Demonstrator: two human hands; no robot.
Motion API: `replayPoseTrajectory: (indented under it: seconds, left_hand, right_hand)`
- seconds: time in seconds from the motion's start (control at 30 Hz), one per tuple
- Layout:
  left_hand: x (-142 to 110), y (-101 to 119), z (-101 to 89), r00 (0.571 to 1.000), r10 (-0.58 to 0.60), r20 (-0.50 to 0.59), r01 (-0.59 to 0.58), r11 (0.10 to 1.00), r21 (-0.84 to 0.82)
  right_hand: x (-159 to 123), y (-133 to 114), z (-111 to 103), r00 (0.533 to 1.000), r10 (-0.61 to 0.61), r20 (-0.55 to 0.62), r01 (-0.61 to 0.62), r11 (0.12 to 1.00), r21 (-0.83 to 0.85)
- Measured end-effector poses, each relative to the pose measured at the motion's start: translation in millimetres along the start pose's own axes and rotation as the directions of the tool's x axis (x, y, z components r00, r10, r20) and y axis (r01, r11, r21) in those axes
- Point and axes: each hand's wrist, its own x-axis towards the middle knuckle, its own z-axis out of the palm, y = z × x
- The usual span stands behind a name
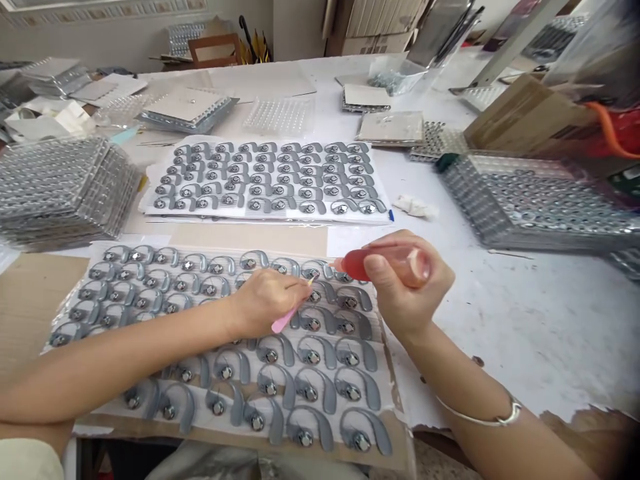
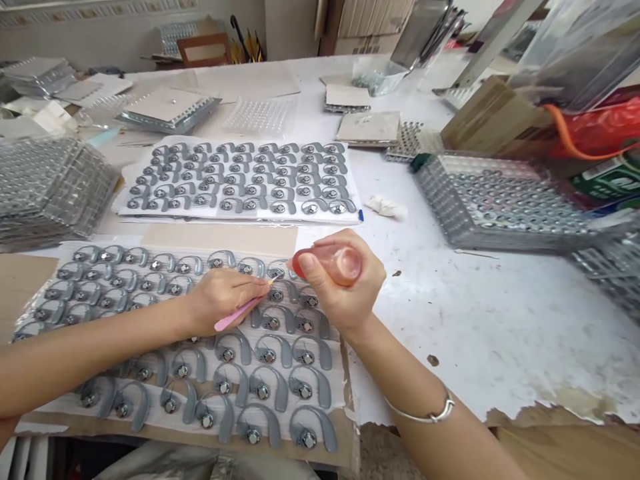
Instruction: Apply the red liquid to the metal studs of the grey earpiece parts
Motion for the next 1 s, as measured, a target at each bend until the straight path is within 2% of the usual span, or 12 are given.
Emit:
replayPoseTrajectory:
  seconds: [0.13,0.27,0.47,0.73,1.0]
  left_hand:
    - [-2.5,4.1,6.1,0.999,0.032,-0.025,-0.029,0.991,0.129]
    - [-3.2,10.2,9.4,0.99,0.127,-0.068,-0.104,0.958,0.268]
    - [-3.4,13.5,12.2,0.992,0.116,-0.052,-0.097,0.954,0.284]
    - [0.4,18.8,12.8,0.993,0.115,-0.002,-0.109,0.948,0.299]
    - [-1.1,17.8,15.8,0.992,0.079,0.101,-0.107,0.947,0.304]
  right_hand:
    - [-2.1,-0.1,4.4,0.991,-0.092,0.099,0.097,0.994,-0.045]
    - [-4.5,2.9,7.3,0.985,-0.117,0.124,0.125,0.991,-0.054]
    - [-5.6,4.1,9.2,0.986,-0.115,0.125,0.124,0.99,-0.069]
    - [-6.2,5.5,14.0,0.975,-0.123,0.186,0.129,0.991,-0.022]
    - [-6.9,2.8,14.8,0.96,-0.175,0.22,0.193,0.979,-0.063]
